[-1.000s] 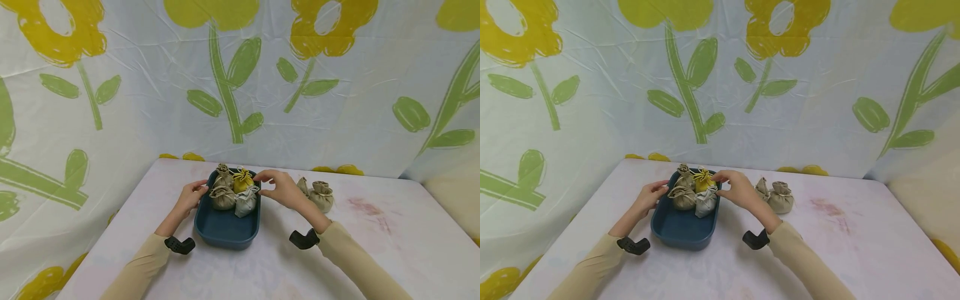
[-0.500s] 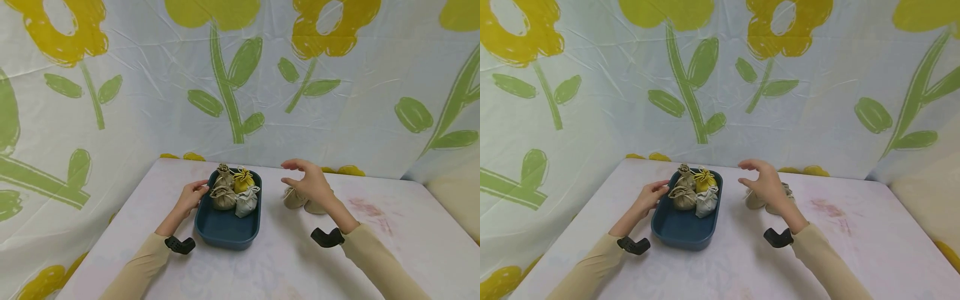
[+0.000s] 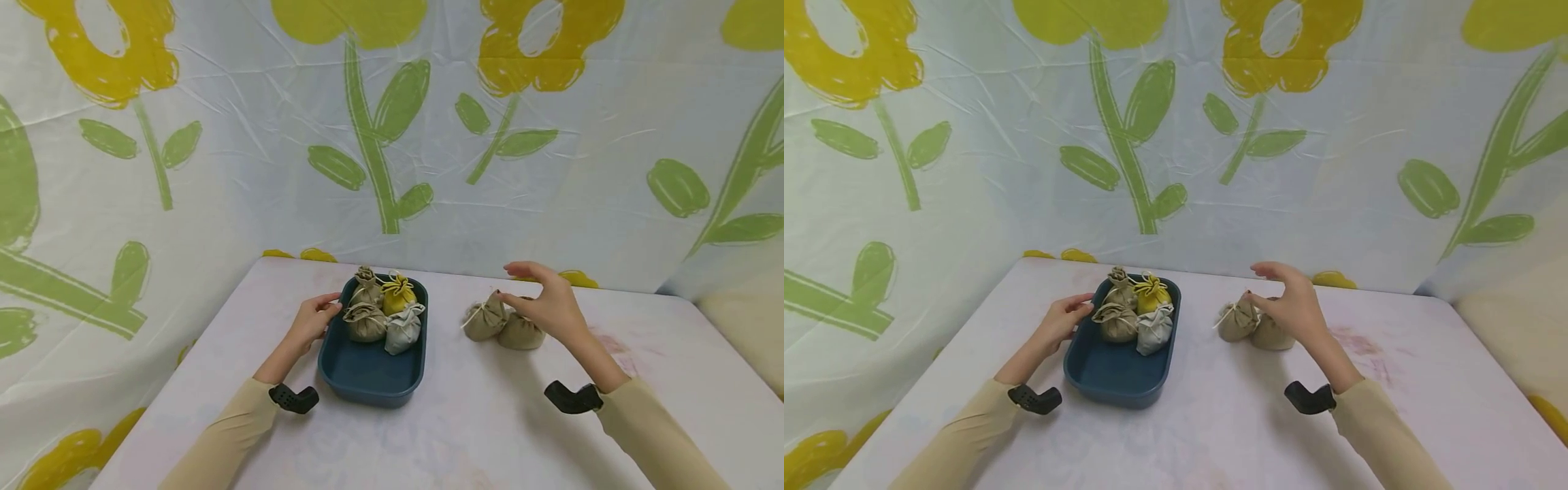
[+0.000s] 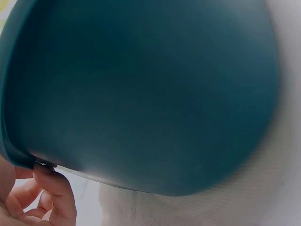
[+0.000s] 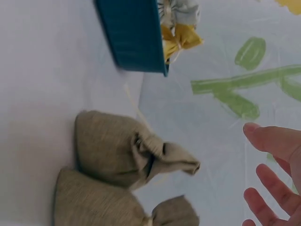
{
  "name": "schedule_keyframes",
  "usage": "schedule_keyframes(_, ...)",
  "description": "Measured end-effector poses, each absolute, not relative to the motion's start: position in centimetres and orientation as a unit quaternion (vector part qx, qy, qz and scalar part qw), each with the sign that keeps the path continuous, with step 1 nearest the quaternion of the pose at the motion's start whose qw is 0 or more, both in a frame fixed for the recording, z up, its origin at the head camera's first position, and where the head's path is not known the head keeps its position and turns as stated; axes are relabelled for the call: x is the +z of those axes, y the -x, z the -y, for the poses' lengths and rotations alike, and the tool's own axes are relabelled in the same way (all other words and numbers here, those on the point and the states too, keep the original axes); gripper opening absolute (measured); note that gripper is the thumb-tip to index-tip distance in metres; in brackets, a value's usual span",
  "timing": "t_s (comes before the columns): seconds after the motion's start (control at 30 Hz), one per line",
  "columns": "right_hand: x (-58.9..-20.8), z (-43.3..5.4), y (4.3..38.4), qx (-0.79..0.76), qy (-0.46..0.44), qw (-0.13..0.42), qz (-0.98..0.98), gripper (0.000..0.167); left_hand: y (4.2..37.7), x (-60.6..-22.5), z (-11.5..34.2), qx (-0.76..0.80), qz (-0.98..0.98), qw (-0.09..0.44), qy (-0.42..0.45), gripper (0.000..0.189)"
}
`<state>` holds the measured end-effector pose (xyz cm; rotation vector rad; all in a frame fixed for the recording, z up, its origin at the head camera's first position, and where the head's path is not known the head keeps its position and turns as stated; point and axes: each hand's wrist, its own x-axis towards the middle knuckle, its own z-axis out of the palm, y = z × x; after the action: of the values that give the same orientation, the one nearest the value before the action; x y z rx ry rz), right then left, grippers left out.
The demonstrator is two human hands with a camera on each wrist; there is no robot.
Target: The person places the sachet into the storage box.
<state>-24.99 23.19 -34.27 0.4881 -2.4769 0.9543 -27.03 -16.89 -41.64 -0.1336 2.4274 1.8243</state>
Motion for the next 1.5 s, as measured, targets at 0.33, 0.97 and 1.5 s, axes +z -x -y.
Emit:
schedule_keyframes(0.33,-36.1,-25.5,24.6,0.357,-0.149,0.223,0.895,0.061,26.9,-41.4,17.0,0.593,-0.802,0.05,0.044,0.039)
schedule_keyframes(0.97,-39.4,-28.3,24.8,0.357,-0.105,0.133,0.919,0.061,26.8,-41.6,17.3,0.584,-0.809,0.059,0.04,0.04)
schedule_keyframes(1.5,-40.4,-28.9,25.3,0.347,-0.06,0.04,0.935,0.065,26.9,-41.1,17.0,0.587,-0.806,0.066,0.04,0.041)
